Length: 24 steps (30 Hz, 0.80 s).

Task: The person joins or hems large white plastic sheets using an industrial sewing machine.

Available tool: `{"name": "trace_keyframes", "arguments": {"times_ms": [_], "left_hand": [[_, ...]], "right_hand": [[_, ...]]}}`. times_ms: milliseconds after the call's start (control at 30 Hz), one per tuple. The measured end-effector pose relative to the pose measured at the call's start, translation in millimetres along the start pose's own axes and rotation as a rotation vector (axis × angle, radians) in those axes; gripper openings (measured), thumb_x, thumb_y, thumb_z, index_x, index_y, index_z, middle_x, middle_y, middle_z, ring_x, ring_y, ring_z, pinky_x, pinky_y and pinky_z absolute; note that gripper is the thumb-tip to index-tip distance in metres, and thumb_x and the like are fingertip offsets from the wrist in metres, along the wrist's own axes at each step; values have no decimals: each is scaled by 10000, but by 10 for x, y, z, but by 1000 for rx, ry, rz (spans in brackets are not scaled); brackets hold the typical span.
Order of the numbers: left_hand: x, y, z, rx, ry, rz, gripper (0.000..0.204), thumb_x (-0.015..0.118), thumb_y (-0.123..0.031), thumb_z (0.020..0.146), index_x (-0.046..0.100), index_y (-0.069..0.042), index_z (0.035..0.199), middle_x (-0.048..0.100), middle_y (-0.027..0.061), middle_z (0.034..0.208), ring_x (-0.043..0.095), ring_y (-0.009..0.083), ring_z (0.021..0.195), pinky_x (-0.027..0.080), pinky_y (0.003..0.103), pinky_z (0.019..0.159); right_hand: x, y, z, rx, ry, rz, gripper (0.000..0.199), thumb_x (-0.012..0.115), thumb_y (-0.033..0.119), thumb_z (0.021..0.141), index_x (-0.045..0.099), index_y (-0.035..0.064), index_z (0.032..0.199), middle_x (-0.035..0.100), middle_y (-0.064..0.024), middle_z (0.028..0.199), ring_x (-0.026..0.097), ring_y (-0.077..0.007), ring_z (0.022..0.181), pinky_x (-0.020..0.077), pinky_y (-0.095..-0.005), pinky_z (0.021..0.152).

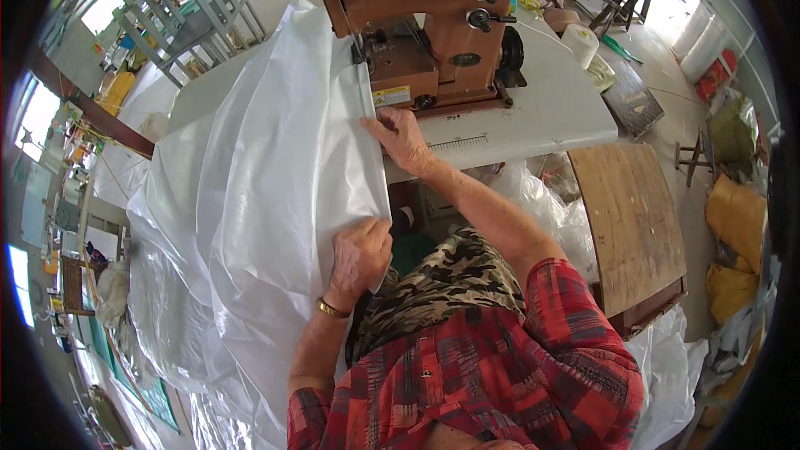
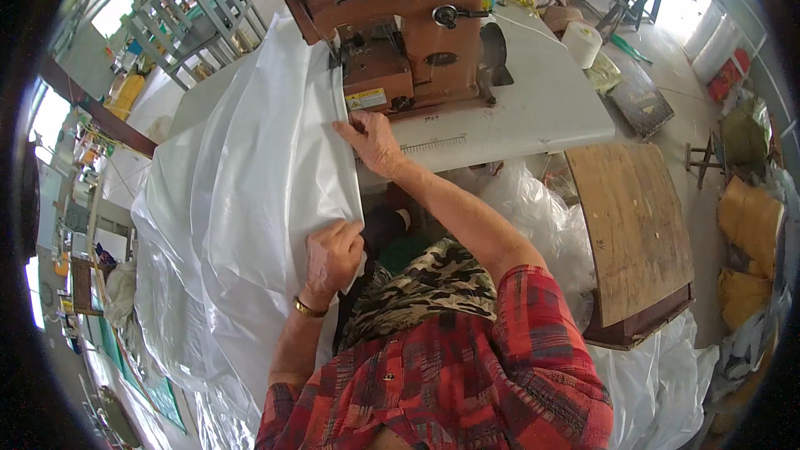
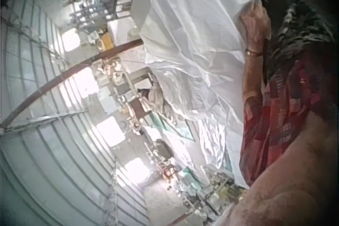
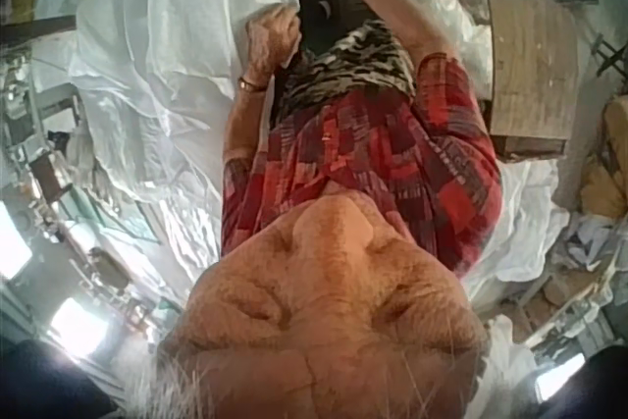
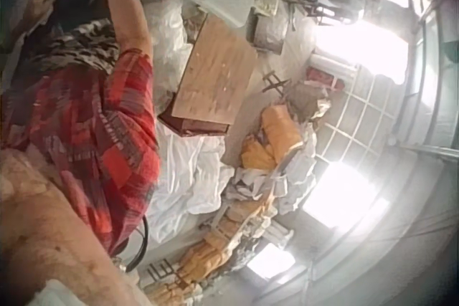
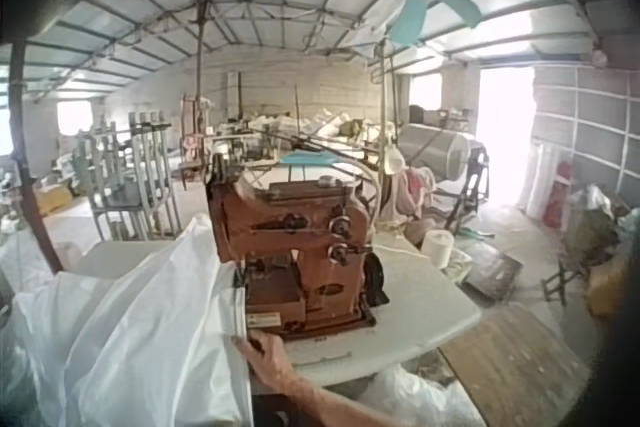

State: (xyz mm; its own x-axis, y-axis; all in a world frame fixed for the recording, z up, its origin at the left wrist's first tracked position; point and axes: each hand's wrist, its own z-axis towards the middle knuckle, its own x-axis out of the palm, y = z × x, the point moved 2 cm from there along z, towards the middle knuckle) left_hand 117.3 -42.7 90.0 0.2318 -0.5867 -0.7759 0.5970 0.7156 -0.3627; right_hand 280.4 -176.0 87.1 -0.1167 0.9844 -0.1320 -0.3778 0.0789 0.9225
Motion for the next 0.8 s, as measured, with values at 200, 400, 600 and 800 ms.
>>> {"name": "trace_keyframes", "arguments": {"times_ms": [200,400,600,800], "left_hand": [[-3,154,574,-29,69,132,61,598,-15,760,620,-24,816,590,128,725,599,337,643,476,426,561],[63,340,1111,-26,104,353,78,615,-40,747,643,-50,819,616,142,689,615,362,625,496,456,569],[34,690,1416,-69,-182,305,120,622,-111,800,690,-46,873,678,177,796,639,365,644,522,424,604],[-172,229,985,-304,-269,-95,279,582,-127,933,633,-29,1189,647,205,1074,627,351,966,508,409,791]], "right_hand": [[32,-104,-1,-5,-21,51,352,640,260,935,568,-48,780,462,2,636,393,-78,653,386,-299,562],[-86,-23,1,60,-8,25,352,594,266,970,574,-45,808,469,-4,655,399,-83,666,401,-296,577],[71,-55,53,-4,-85,187,371,562,288,982,602,-51,836,521,-103,621,439,-140,611,429,-366,577],[3,-162,70,21,-58,269,355,567,291,984,577,-22,817,544,-15,710,448,-81,710,413,-268,653]]}}
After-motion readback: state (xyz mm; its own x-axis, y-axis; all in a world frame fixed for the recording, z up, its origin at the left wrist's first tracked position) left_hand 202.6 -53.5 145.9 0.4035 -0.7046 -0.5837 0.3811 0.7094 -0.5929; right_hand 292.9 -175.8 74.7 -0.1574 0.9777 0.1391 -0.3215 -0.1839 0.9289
